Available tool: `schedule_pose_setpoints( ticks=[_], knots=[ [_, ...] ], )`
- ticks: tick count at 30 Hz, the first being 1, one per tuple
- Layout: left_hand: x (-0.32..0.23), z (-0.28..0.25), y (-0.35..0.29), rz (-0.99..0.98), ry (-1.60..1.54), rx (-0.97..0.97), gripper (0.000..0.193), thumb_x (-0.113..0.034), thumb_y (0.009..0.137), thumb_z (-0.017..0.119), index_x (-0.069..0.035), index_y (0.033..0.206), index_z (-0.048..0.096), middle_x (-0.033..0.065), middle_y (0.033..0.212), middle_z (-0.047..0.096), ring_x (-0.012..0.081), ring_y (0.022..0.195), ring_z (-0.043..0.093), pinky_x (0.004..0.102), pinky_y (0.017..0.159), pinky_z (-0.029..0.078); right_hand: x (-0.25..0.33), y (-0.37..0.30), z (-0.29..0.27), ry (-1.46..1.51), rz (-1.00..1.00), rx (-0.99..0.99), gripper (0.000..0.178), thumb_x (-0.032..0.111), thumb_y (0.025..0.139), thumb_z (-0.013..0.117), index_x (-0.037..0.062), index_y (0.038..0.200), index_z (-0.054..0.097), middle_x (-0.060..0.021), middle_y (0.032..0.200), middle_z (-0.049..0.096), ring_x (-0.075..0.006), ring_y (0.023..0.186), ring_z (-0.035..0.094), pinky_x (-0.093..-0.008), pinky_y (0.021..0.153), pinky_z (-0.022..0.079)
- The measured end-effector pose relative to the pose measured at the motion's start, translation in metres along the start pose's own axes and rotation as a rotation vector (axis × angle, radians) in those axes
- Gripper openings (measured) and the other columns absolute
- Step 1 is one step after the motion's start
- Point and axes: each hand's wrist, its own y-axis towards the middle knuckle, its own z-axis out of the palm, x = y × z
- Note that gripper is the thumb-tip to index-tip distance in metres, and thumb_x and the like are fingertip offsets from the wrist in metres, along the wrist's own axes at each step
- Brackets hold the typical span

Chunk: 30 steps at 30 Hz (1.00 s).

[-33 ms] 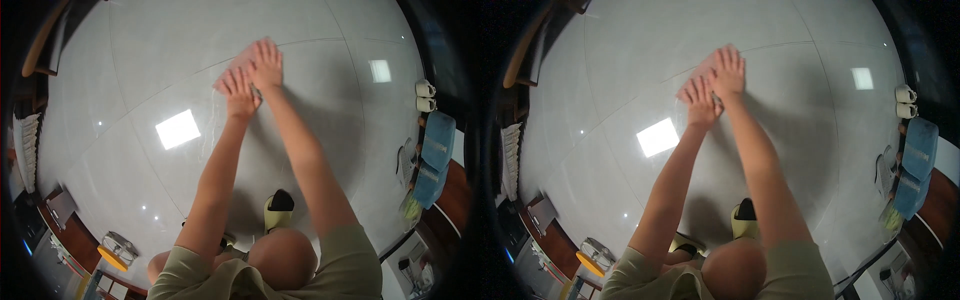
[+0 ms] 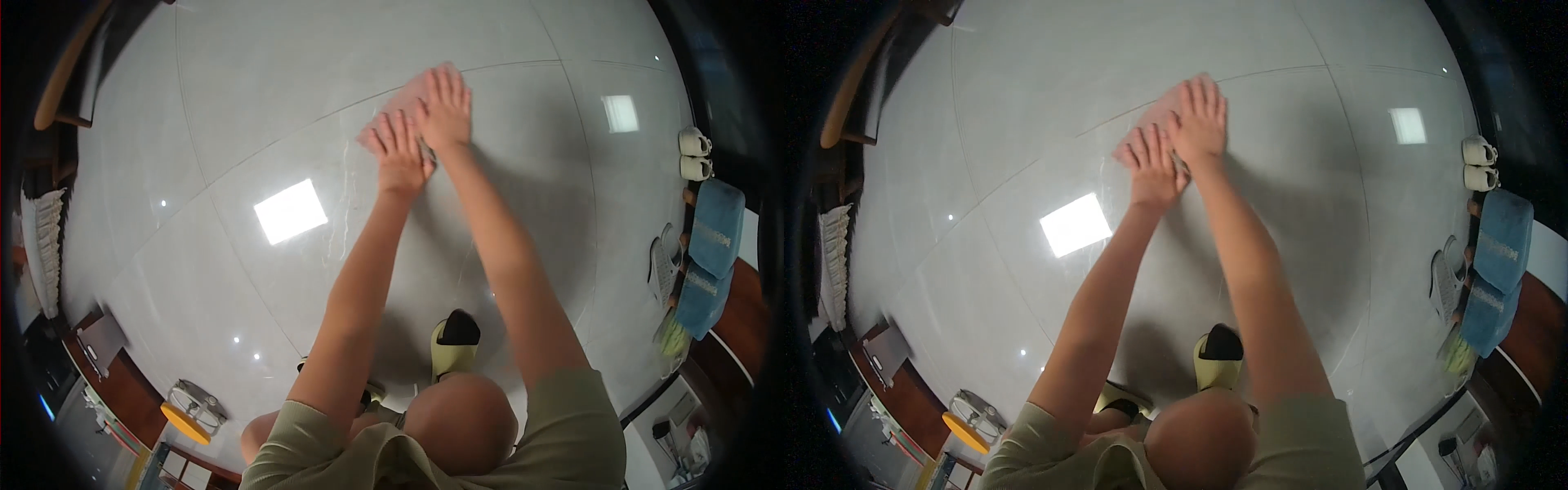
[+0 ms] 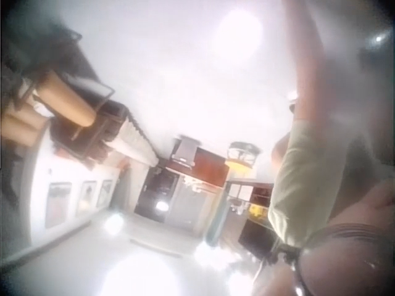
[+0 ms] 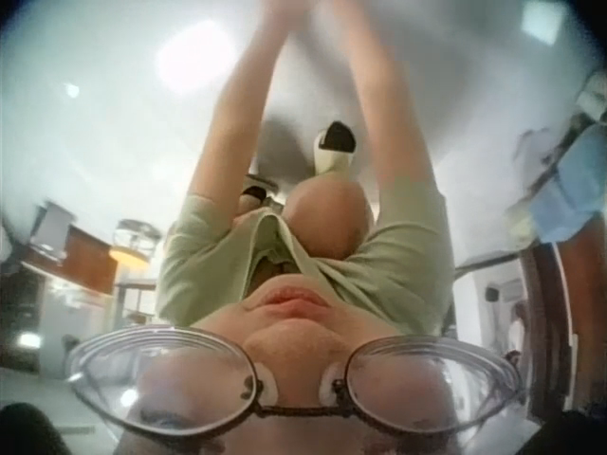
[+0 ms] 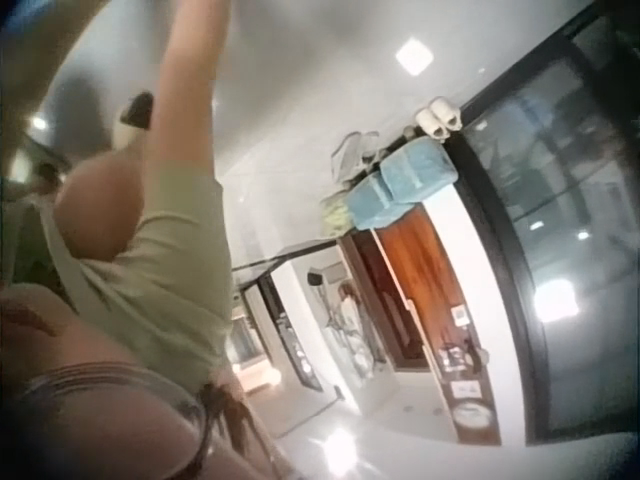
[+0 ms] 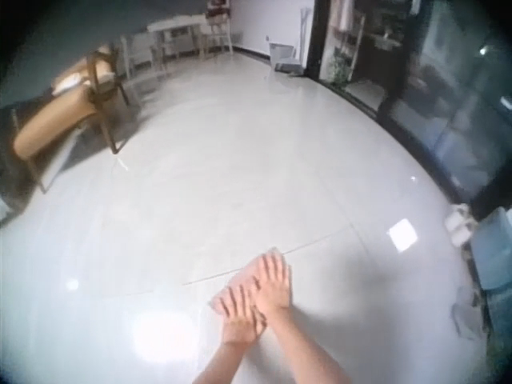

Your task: The person washes a cloth in a basin of water and then wipes the tiled floor by hand with the wet cloth.

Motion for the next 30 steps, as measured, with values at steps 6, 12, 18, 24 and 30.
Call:
schedule_pose_setpoints(
  ticks=[6, 12, 18, 24, 30],
  knots=[
    [-0.054, 0.002, -0.058, 0.352, -0.008, 0.089, 0.074, -0.043, 0.085, 0.042, 0.004, 0.140, 0.025, 0.0217, 0.146, 0.023, 0.0421, 0.136, 0.014, 0.0592, 0.108, 0.009, -0.056, -0.111, -0.044, 0.046, 0.127, 0.102, 0.060, 0.033, 0.090, 0.043, 0.0030, 0.140, 0.030, -0.0141, 0.146, 0.028, -0.0324, 0.137, 0.019, -0.0448, 0.112, 0.013],
    [-0.060, 0.008, -0.173, 0.576, -0.064, 0.208, 0.073, -0.042, 0.084, 0.047, 0.005, 0.138, 0.029, 0.0231, 0.144, 0.027, 0.0398, 0.135, 0.020, 0.0535, 0.110, 0.012, -0.056, -0.233, -0.079, 0.113, 0.041, 0.263, 0.058, 0.023, 0.087, 0.046, 0.0002, 0.138, 0.032, -0.0181, 0.144, 0.030, -0.0351, 0.135, 0.024, -0.0487, 0.110, 0.016],
    [-0.008, 0.017, -0.178, 0.491, -0.265, 0.286, 0.073, -0.036, 0.083, 0.050, 0.010, 0.135, 0.029, 0.0272, 0.143, 0.026, 0.0437, 0.134, 0.019, 0.0582, 0.108, 0.012, -0.021, -0.172, -0.072, 0.289, -0.195, 0.228, 0.063, 0.029, 0.081, 0.055, 0.0035, 0.135, 0.038, -0.0132, 0.142, 0.035, -0.0310, 0.134, 0.028, -0.0476, 0.110, 0.018],
    [-0.001, -0.002, -0.058, 0.278, 0.055, 0.045, 0.072, -0.041, 0.090, 0.035, 0.008, 0.140, 0.018, 0.0273, 0.147, 0.014, 0.0509, 0.133, 0.010, 0.0615, 0.106, 0.010, -0.027, -0.042, -0.027, 0.177, -0.207, 0.125, 0.066, 0.039, 0.085, 0.050, 0.0082, 0.141, 0.031, -0.0086, 0.146, 0.030, -0.0249, 0.137, 0.021, -0.0423, 0.112, 0.014],
    [-0.037, -0.005, 0.030, 0.385, 0.122, -0.017, 0.067, -0.037, 0.090, 0.034, 0.001, 0.143, 0.018, 0.0225, 0.148, 0.014, 0.0477, 0.135, 0.011, 0.0607, 0.106, 0.012, -0.099, 0.008, -0.019, 0.072, -0.074, -0.013, 0.066, 0.043, 0.085, 0.049, 0.0095, 0.140, 0.033, -0.0060, 0.146, 0.031, -0.0239, 0.136, 0.024, -0.0421, 0.112, 0.014]
  ],
)
